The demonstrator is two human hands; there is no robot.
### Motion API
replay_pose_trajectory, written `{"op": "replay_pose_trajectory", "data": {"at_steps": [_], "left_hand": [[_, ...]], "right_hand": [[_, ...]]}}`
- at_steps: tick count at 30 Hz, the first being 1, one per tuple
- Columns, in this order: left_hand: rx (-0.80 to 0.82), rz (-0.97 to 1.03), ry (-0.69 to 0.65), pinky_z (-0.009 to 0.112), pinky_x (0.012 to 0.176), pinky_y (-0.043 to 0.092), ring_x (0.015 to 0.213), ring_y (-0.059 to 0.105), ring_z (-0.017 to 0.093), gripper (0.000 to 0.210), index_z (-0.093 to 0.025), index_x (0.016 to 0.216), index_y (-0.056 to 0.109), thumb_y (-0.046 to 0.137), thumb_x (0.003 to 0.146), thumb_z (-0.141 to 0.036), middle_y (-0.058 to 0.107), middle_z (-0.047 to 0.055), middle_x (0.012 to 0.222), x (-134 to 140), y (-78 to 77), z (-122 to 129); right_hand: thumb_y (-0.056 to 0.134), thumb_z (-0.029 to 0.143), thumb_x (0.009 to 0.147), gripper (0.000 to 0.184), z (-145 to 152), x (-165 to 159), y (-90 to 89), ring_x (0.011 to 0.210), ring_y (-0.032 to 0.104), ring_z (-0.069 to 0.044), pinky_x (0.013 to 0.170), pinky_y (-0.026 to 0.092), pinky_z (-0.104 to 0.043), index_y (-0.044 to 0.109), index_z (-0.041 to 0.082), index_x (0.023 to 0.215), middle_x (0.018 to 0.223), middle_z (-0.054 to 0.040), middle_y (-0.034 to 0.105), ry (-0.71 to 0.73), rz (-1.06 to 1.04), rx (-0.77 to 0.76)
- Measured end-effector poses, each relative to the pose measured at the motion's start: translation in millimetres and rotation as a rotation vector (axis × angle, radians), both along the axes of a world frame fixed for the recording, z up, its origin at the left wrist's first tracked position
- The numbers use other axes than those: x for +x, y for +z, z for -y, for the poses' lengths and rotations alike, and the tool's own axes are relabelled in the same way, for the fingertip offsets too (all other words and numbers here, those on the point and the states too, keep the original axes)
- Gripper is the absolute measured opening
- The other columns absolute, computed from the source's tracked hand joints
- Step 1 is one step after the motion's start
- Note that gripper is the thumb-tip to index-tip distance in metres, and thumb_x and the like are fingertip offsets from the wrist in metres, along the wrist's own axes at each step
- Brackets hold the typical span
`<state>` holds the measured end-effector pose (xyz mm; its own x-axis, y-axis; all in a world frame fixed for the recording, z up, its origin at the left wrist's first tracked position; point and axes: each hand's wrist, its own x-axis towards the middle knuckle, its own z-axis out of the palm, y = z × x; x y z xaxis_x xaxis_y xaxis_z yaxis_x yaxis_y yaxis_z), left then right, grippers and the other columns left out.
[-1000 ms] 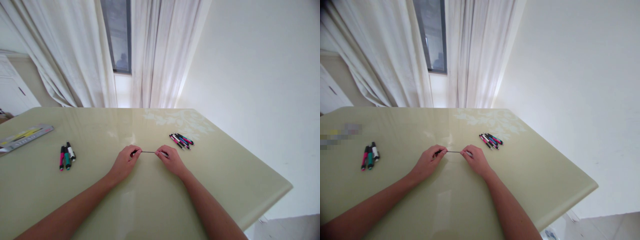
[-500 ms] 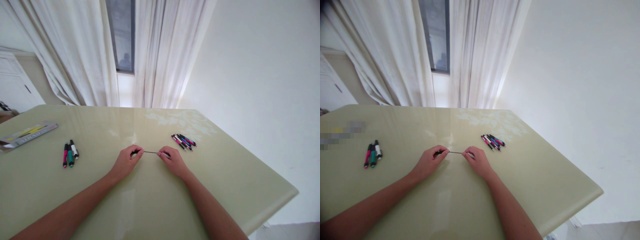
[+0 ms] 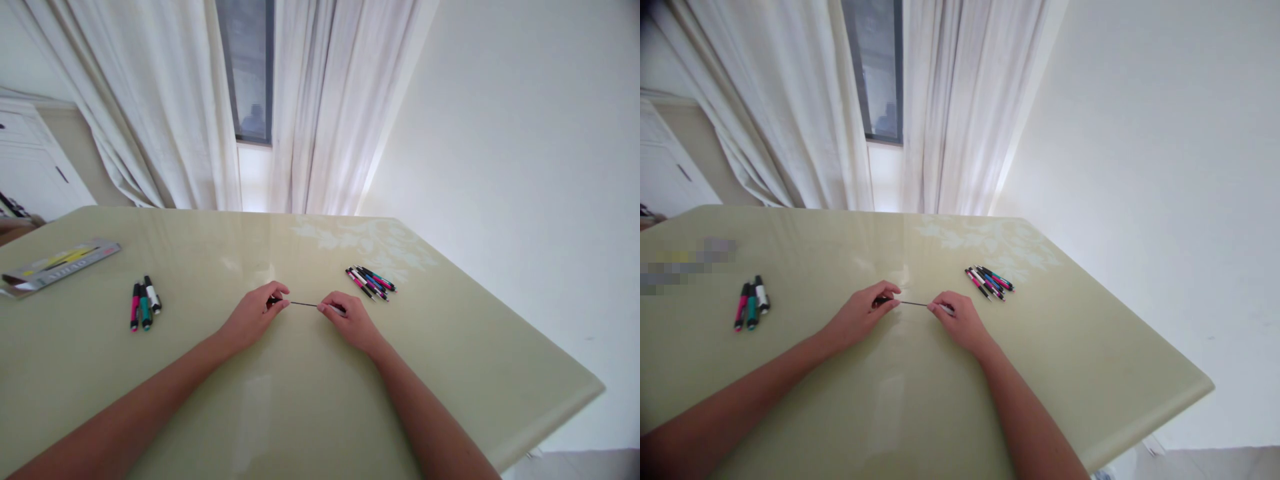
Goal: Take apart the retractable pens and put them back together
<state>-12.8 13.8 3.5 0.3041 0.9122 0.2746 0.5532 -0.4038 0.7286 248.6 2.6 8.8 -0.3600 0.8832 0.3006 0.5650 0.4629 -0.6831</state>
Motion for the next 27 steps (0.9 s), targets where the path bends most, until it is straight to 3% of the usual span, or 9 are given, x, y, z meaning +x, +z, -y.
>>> {"op": "replay_pose_trajectory", "data": {"at_steps": [5, 9, 15, 20, 27], "left_hand": [[0.080, -0.413, -0.130, 0.033, 0.075, 0.045, 0.082, 0.063, 0.023, 0.020, -0.023, 0.078, 0.068, 0.054, 0.093, -0.027, 0.069, 0.004, 0.083, -26, 9.6, -17], [0.060, -0.556, -0.169, 0.031, 0.073, 0.043, 0.084, 0.065, 0.024, 0.017, -0.024, 0.085, 0.071, 0.055, 0.092, -0.024, 0.070, 0.005, 0.089, -42, 7.7, -26], [0.071, -0.536, -0.181, 0.031, 0.072, 0.043, 0.078, 0.064, 0.023, 0.016, -0.023, 0.072, 0.070, 0.063, 0.087, -0.023, 0.067, 0.004, 0.081, -49, 8.3, -29], [0.114, -0.467, -0.129, 0.035, 0.081, 0.045, 0.090, 0.064, 0.026, 0.009, -0.025, 0.086, 0.074, 0.066, 0.088, -0.029, 0.070, 0.006, 0.089, -40, 11.5, -24], [0.105, -0.359, -0.107, 0.037, 0.085, 0.047, 0.092, 0.061, 0.025, 0.019, -0.022, 0.081, 0.068, 0.052, 0.089, -0.014, 0.065, 0.006, 0.091, -18, 1.4, -12]], "right_hand": [[0.058, 0.037, 0.099, 0.026, -3, 2, -2.4, 0.076, 0.062, -0.017, 0.070, 0.043, -0.027, 0.070, 0.019, 0.084, 0.082, -0.0026, 0.071, -0.060, 0.028, 0.018], [0.059, 0.033, 0.099, 0.023, -3, 0, -4.2, 0.076, 0.062, -0.016, 0.070, 0.042, -0.026, 0.070, 0.019, 0.084, 0.082, -0.0023, 0.071, -0.048, 0.066, 0.008], [0.059, 0.034, 0.099, 0.024, -3, 0, -4.4, 0.076, 0.062, -0.017, 0.069, 0.042, -0.027, 0.071, 0.019, 0.084, 0.082, -0.0030, 0.071, -0.042, 0.085, 0.020], [0.058, 0.035, 0.099, 0.024, -3, 1, -4.6, 0.077, 0.062, -0.017, 0.070, 0.043, -0.027, 0.071, 0.020, 0.085, 0.082, -0.0032, 0.071, -0.034, 0.079, 0.028], [0.058, 0.033, 0.099, 0.022, -3, 1, -4.5, 0.080, 0.064, -0.018, 0.073, 0.044, -0.028, 0.071, 0.020, 0.087, 0.086, -0.0037, 0.072, -0.030, 0.098, 0.030]]}}
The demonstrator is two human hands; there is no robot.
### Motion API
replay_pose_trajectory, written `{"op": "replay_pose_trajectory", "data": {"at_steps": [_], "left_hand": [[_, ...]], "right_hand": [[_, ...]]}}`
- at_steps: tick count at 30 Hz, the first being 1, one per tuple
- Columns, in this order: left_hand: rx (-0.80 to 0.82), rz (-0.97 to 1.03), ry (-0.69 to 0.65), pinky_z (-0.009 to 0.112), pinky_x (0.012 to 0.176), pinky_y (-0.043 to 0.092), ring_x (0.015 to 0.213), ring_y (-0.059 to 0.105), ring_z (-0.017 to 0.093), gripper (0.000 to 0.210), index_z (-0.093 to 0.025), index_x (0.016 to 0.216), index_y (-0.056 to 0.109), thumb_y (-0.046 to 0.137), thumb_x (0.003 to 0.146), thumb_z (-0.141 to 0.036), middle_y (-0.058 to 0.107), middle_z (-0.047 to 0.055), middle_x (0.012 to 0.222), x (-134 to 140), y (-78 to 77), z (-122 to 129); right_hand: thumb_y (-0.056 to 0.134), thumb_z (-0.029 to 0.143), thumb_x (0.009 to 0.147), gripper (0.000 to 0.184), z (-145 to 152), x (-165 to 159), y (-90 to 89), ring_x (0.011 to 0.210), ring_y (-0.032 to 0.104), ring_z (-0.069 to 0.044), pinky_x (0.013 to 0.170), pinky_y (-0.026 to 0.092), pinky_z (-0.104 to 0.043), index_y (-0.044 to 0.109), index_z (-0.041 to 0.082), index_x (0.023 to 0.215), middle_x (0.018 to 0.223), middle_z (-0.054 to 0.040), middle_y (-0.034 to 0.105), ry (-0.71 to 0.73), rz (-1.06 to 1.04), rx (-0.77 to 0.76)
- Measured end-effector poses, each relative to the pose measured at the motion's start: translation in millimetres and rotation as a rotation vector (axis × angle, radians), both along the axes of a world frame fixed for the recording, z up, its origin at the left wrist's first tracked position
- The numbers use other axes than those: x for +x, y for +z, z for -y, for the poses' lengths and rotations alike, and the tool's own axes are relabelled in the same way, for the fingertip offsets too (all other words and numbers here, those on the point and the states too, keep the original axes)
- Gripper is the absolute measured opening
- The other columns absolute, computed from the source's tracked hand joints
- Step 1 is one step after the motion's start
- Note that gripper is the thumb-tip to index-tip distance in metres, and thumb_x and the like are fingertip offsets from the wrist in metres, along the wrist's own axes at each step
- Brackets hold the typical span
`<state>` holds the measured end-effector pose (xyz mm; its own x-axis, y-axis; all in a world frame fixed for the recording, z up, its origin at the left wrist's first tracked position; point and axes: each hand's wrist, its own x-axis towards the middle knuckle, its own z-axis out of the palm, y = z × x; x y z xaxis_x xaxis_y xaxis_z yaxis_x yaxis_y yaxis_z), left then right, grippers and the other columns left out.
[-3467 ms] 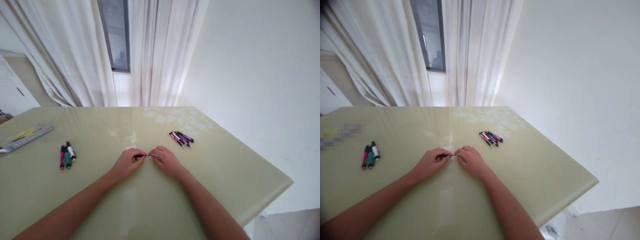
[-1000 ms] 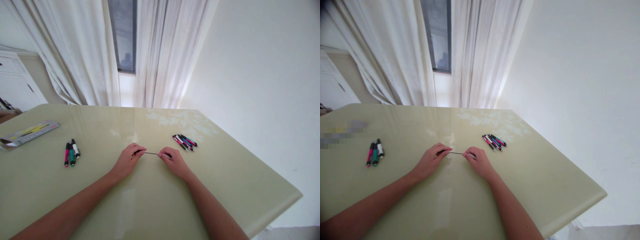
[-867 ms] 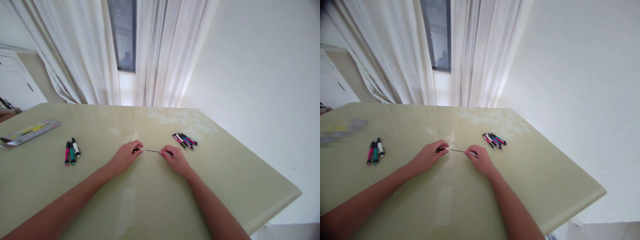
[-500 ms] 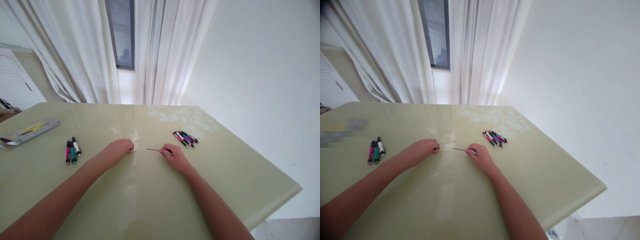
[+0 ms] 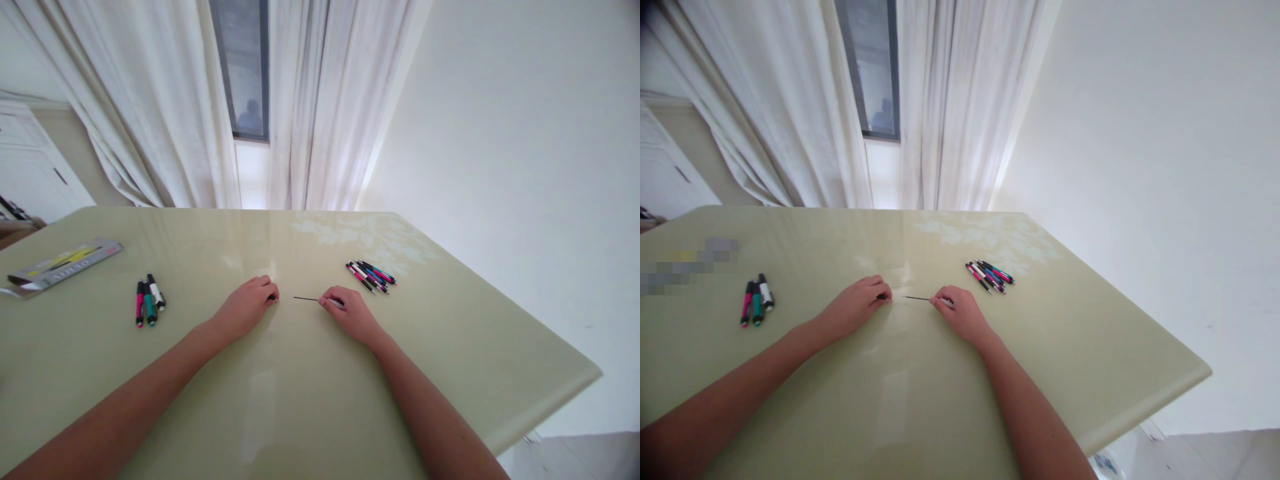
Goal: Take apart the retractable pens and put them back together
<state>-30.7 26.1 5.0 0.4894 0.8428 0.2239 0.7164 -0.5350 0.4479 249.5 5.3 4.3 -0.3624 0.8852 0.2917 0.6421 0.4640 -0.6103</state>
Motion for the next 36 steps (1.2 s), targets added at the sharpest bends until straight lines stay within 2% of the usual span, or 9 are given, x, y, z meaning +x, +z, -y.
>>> {"op": "replay_pose_trajectory", "data": {"at_steps": [6, 12, 17, 20, 24, 27, 29, 33, 36], "left_hand": [[-0.004, 0.243, -0.021, 0.037, 0.090, 0.050, 0.097, 0.061, 0.023, 0.018, -0.022, 0.094, 0.061, 0.045, 0.092, -0.014, 0.065, 0.006, 0.102, 29, -10.0, 21], [-0.057, 0.284, -0.018, 0.036, 0.086, 0.050, 0.092, 0.063, 0.022, 0.020, -0.022, 0.092, 0.061, 0.044, 0.091, -0.013, 0.068, 0.004, 0.095, 31, -12.6, 24], [-0.044, 0.290, 0.052, 0.037, 0.085, 0.049, 0.090, 0.062, 0.022, 0.018, -0.022, 0.091, 0.060, 0.044, 0.091, -0.013, 0.067, 0.005, 0.094, 27, -15.0, 19], [-0.054, 0.280, 0.042, 0.037, 0.084, 0.049, 0.089, 0.061, 0.023, 0.017, -0.022, 0.090, 0.060, 0.045, 0.092, -0.016, 0.067, 0.005, 0.093, 26, -16.1, 18], [-0.066, 0.298, -0.001, 0.037, 0.088, 0.049, 0.095, 0.063, 0.023, 0.018, -0.022, 0.094, 0.065, 0.047, 0.094, -0.018, 0.069, 0.006, 0.098, 26, -14.8, 19], [-0.070, 0.300, -0.012, 0.037, 0.091, 0.050, 0.097, 0.064, 0.023, 0.021, -0.022, 0.095, 0.068, 0.048, 0.094, -0.017, 0.070, 0.006, 0.099, 26, -11.5, 20], [-0.068, 0.302, -0.016, 0.037, 0.090, 0.050, 0.096, 0.064, 0.023, 0.022, -0.022, 0.093, 0.069, 0.048, 0.094, -0.017, 0.070, 0.006, 0.097, 26, -10.1, 21], [-0.032, 0.339, 0.002, 0.037, 0.091, 0.051, 0.097, 0.063, 0.022, 0.022, -0.021, 0.095, 0.069, 0.047, 0.096, -0.018, 0.067, 0.006, 0.100, 27, -12.5, 20], [-0.011, 0.333, -0.004, 0.037, 0.091, 0.051, 0.097, 0.062, 0.021, 0.022, -0.021, 0.096, 0.069, 0.048, 0.097, -0.019, 0.064, 0.006, 0.102, 27, -16.3, 18]], "right_hand": [[0.059, 0.032, 0.100, 0.021, 3, -6, 1.1, 0.082, 0.065, -0.018, 0.075, 0.045, -0.028, 0.072, 0.020, 0.088, 0.087, -0.0039, 0.073, 0.037, 0.009, -0.001], [0.060, 0.031, 0.100, 0.018, 4, -8, 3.2, 0.086, 0.066, -0.018, 0.080, 0.048, -0.029, 0.074, 0.022, 0.092, 0.091, -0.0038, 0.074, 0.101, -0.014, -0.021], [0.055, 0.028, 0.101, 0.020, -6, 8, -6.1, 0.093, 0.065, -0.021, 0.085, 0.048, -0.033, 0.074, 0.021, 0.105, 0.098, -0.0072, 0.070, -0.068, 0.026, 0.057], [0.056, 0.021, 0.099, 0.021, -11, 16, -13.0, 0.098, 0.063, -0.023, 0.090, 0.048, -0.036, 0.073, 0.019, 0.112, 0.100, -0.0086, 0.066, -0.182, 0.070, 0.058], [0.062, 0.024, 0.097, 0.021, -8, 12, -10.6, 0.103, 0.060, -0.024, 0.096, 0.045, -0.039, 0.071, 0.021, 0.116, 0.104, -0.0087, 0.064, -0.181, 0.091, 0.112], [0.069, 0.032, 0.094, 0.019, 1, -1, -2.5, 0.106, 0.058, -0.024, 0.098, 0.042, -0.040, 0.071, 0.024, 0.111, 0.107, -0.0071, 0.064, -0.044, 0.087, 0.141], [0.073, 0.029, 0.091, 0.012, 6, -10, 1.0, 0.104, 0.058, -0.024, 0.095, 0.042, -0.039, 0.072, 0.024, 0.101, 0.105, -0.0061, 0.064, 0.025, 0.125, 0.122], [0.073, 0.018, 0.088, 0.004, 13, -26, 1.4, 0.099, 0.058, -0.022, 0.090, 0.041, -0.037, 0.069, 0.020, 0.087, 0.100, -0.0051, 0.064, 0.049, 0.207, 0.089], [0.077, 0.027, 0.087, 0.013, 15, -32, 1.9, 0.097, 0.058, -0.021, 0.089, 0.040, -0.036, 0.068, 0.020, 0.081, 0.098, -0.0040, 0.064, 0.042, 0.226, 0.086]]}}
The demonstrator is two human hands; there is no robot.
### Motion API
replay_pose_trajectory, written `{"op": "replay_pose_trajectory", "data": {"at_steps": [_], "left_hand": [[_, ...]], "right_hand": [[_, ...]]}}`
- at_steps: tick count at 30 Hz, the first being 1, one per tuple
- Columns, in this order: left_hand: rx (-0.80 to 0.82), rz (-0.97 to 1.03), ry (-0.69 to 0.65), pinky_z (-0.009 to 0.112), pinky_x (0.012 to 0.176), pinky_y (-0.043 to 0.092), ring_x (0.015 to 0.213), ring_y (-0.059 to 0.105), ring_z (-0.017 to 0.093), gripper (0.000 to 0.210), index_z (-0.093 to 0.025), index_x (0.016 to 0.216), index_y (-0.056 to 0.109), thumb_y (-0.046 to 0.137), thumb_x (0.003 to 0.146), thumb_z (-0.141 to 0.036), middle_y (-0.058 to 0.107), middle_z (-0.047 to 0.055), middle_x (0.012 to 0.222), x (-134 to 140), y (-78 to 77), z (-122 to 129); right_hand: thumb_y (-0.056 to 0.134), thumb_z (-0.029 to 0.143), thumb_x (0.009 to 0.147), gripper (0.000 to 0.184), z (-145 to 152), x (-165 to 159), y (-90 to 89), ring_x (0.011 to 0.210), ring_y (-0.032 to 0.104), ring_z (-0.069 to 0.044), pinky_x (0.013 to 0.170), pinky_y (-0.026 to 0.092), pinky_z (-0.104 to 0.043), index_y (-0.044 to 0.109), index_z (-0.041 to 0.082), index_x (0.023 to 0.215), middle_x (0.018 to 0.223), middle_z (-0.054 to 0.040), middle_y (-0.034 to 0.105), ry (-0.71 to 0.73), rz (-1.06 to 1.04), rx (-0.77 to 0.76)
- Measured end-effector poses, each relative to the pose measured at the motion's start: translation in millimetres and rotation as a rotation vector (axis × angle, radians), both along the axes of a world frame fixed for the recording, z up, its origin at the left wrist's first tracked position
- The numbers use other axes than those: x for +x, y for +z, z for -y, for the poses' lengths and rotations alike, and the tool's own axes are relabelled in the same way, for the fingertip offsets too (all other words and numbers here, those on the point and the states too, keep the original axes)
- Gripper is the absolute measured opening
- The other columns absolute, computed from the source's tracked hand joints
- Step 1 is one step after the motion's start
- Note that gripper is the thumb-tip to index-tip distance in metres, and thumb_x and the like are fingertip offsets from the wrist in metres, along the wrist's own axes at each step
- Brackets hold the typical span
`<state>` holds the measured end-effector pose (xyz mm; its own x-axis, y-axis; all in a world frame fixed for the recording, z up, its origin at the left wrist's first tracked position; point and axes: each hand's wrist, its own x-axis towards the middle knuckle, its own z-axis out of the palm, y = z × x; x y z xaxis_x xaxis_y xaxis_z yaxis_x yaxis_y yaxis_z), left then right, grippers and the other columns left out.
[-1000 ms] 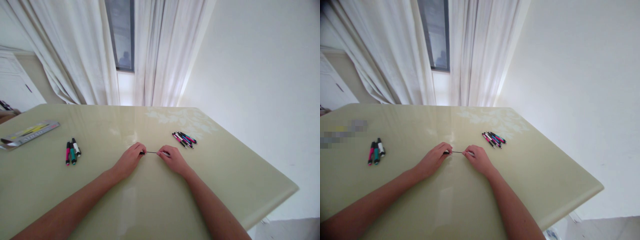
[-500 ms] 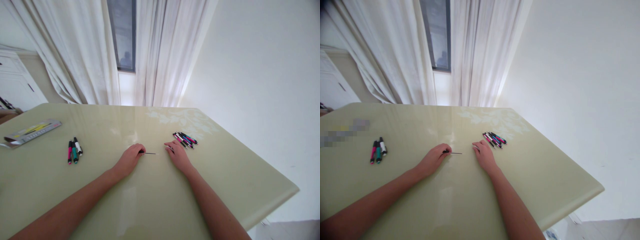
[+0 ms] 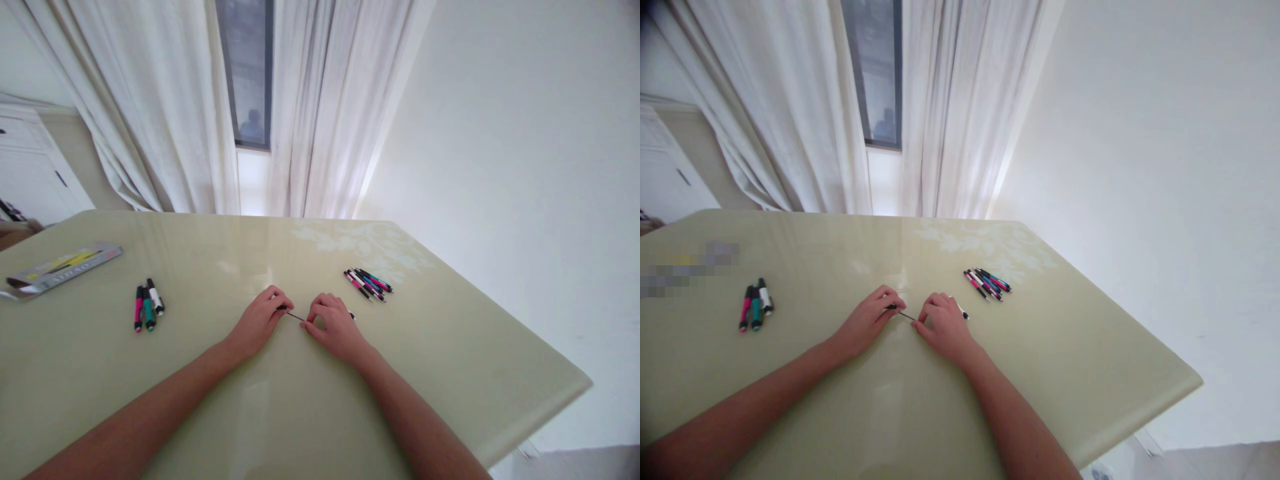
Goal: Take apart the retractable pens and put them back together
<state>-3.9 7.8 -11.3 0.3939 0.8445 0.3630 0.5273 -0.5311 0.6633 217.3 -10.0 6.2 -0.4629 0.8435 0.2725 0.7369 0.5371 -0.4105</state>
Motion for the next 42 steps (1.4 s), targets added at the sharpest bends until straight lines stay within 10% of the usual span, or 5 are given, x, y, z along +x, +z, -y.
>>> {"op": "replay_pose_trajectory", "data": {"at_steps": [4, 11, 22, 32, 42], "left_hand": [[-0.010, -0.060, -0.050, 0.037, 0.089, 0.050, 0.095, 0.062, 0.022, 0.021, -0.021, 0.094, 0.070, 0.049, 0.096, -0.018, 0.065, 0.006, 0.098, 0, -2.0, 0], [-0.032, -0.102, -0.045, 0.037, 0.092, 0.048, 0.099, 0.062, 0.022, 0.020, -0.020, 0.096, 0.071, 0.051, 0.098, -0.017, 0.069, 0.006, 0.100, -2, -0.8, -3], [0.056, -0.288, -0.040, 0.041, 0.097, 0.047, 0.106, 0.060, 0.025, 0.031, -0.017, 0.122, 0.069, 0.046, 0.102, -0.024, 0.065, 0.011, 0.112, -2, 5.6, -16], [0.106, -0.573, -0.048, 0.050, 0.098, 0.044, 0.114, 0.052, 0.033, 0.039, -0.024, 0.136, 0.059, 0.046, 0.101, -0.038, 0.057, 0.013, 0.133, 53, -1.7, -51], [0.152, -0.169, 0.225, 0.052, 0.106, 0.039, 0.118, 0.054, 0.028, 0.048, -0.024, 0.132, 0.059, 0.025, 0.107, -0.046, 0.063, 0.009, 0.129, -6, 16.6, -33]], "right_hand": [[0.074, 0.039, 0.090, 0.019, -3, 11, 4.0, 0.096, 0.059, -0.020, 0.089, 0.041, -0.034, 0.069, 0.022, 0.087, 0.096, -0.0031, 0.064, -0.046, -0.063, 0.024], [0.064, 0.013, 0.088, 0.007, -23, 60, -2.5, 0.079, 0.059, -0.017, 0.073, 0.043, -0.028, 0.063, 0.019, 0.090, 0.089, -0.0022, 0.063, -0.263, -0.023, -0.042], [0.064, 0.015, 0.091, 0.008, -39, 50, -21.7, 0.088, 0.059, -0.018, 0.079, 0.044, -0.029, 0.059, 0.020, 0.096, 0.093, -0.0028, 0.064, -0.275, -0.139, 0.030], [0.064, 0.015, 0.090, 0.009, -40, 56, -27.5, 0.084, 0.058, -0.017, 0.077, 0.045, -0.028, 0.061, 0.021, 0.095, 0.090, -0.0020, 0.063, -0.227, -0.226, 0.027], [0.065, 0.017, 0.090, 0.008, -40, 57, -27.5, 0.087, 0.060, -0.018, 0.079, 0.046, -0.029, 0.060, 0.021, 0.096, 0.093, -0.0030, 0.064, -0.236, -0.217, 0.015]]}}
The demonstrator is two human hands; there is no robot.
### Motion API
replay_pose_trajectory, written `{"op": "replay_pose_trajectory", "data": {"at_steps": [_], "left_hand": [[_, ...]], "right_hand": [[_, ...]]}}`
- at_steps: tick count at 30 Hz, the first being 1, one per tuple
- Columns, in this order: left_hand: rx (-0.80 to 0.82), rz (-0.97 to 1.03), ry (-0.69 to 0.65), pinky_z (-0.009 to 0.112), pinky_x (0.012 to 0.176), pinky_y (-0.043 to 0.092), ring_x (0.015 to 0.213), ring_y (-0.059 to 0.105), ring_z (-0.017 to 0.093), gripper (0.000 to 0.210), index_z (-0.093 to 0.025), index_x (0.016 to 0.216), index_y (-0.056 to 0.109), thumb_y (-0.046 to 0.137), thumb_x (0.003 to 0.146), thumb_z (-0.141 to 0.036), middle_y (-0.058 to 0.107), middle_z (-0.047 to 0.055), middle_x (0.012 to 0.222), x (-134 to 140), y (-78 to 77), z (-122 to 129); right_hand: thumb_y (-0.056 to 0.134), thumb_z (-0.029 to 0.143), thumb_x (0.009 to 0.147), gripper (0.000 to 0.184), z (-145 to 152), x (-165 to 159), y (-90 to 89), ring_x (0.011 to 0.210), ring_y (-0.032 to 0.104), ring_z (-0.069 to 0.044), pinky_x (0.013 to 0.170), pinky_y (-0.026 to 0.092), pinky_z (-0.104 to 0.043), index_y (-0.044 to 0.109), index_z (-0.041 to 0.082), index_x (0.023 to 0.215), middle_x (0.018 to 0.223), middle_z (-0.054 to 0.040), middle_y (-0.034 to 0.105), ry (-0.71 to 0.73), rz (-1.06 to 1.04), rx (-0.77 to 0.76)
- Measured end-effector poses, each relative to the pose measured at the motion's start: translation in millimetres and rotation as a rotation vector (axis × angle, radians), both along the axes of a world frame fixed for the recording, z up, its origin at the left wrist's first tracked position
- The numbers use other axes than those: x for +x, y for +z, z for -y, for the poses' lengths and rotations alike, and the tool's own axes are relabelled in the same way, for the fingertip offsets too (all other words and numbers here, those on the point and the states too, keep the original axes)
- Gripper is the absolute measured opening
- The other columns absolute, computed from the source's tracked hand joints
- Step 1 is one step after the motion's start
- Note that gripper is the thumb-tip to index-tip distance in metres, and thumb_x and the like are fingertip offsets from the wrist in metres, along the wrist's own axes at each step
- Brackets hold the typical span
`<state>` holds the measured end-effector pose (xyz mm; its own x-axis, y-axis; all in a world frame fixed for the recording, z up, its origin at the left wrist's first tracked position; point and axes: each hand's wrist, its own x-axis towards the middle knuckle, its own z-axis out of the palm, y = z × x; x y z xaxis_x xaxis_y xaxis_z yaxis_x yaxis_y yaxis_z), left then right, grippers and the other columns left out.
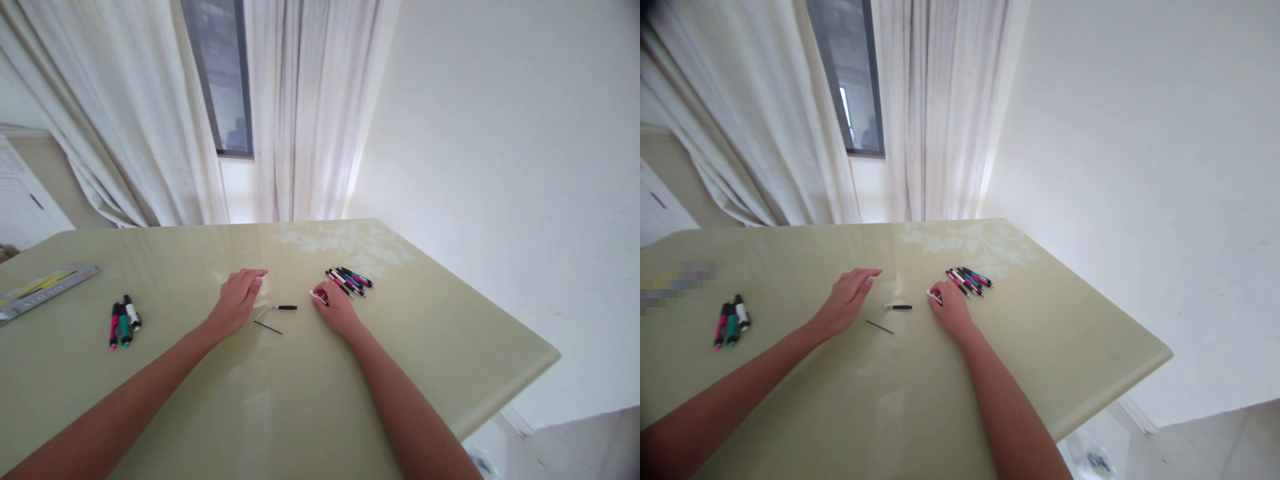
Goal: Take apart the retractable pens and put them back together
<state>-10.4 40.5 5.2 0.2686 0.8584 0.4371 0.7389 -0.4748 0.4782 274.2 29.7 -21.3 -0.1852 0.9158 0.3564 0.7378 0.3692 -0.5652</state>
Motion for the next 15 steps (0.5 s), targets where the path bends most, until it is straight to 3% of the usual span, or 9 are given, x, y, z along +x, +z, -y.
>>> {"op": "replay_pose_trajectory", "data": {"at_steps": [3, 7, 15], "left_hand": [[0.019, -0.017, 0.017, 0.052, 0.106, 0.038, 0.115, 0.054, 0.027, 0.044, -0.024, 0.125, 0.063, 0.031, 0.106, -0.048, 0.065, 0.009, 0.124, -18, -7.8, 18], [-0.016, -0.076, -0.064, 0.050, 0.104, 0.038, 0.116, 0.053, 0.026, 0.040, -0.024, 0.131, 0.060, 0.034, 0.106, -0.042, 0.063, 0.009, 0.129, -18, -20.3, 33], [-0.031, -0.158, -0.197, 0.042, 0.099, 0.040, 0.120, 0.054, 0.024, 0.038, -0.026, 0.134, 0.058, 0.032, 0.108, -0.034, 0.064, 0.007, 0.131, -10, -20.3, 33]], "right_hand": [[0.063, 0.018, 0.091, 0.009, 1, -1, 1.3, 0.089, 0.060, -0.019, 0.083, 0.046, -0.031, 0.060, 0.021, 0.099, 0.097, -0.0040, 0.064, 0.010, 0.034, 0.015], [0.059, 0.027, 0.097, 0.011, 6, -5, 7.0, 0.101, 0.058, -0.022, 0.092, 0.046, -0.035, 0.061, 0.021, 0.105, 0.108, -0.0076, 0.063, 0.001, 0.086, 0.087], [0.054, 0.038, 0.101, 0.023, 24, -16, 28.8, 0.113, 0.054, -0.027, 0.103, 0.038, -0.042, 0.061, 0.022, 0.116, 0.117, -0.0111, 0.062, 0.130, 0.256, 0.214]]}}
